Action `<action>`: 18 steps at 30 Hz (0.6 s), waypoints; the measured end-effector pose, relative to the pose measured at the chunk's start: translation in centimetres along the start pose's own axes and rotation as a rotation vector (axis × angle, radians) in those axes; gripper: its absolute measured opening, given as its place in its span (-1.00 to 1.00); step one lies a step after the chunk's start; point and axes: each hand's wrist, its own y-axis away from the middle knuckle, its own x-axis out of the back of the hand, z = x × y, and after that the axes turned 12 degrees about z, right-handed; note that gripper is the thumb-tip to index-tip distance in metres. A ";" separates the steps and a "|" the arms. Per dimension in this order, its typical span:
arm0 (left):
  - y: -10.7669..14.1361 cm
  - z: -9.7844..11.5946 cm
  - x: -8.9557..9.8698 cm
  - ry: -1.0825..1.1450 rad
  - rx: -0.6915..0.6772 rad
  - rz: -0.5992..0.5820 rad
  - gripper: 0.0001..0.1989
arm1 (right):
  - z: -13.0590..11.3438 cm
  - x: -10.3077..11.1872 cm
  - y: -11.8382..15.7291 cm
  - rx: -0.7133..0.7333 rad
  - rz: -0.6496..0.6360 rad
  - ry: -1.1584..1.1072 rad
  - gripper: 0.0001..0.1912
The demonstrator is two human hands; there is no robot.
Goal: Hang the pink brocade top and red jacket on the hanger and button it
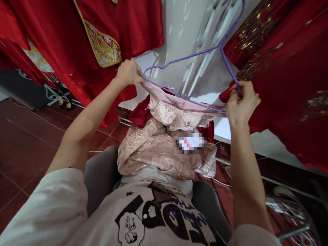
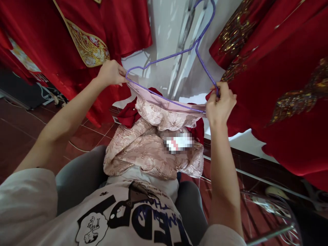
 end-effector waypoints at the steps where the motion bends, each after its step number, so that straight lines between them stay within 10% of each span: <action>1: -0.2 0.1 0.1 -0.046 -0.030 -0.003 -0.86 | 0.0 0.0 0.0 0.004 0.001 0.009 -0.79; 7: -2.3 -1.7 -0.1 0.166 0.099 -0.349 -0.87 | 0.7 -0.5 -0.4 0.043 0.009 0.044 -0.73; 18: -3.1 2.9 -2.2 0.058 0.220 -0.244 -0.92 | 0.9 0.0 -1.2 0.045 -0.025 0.058 -0.73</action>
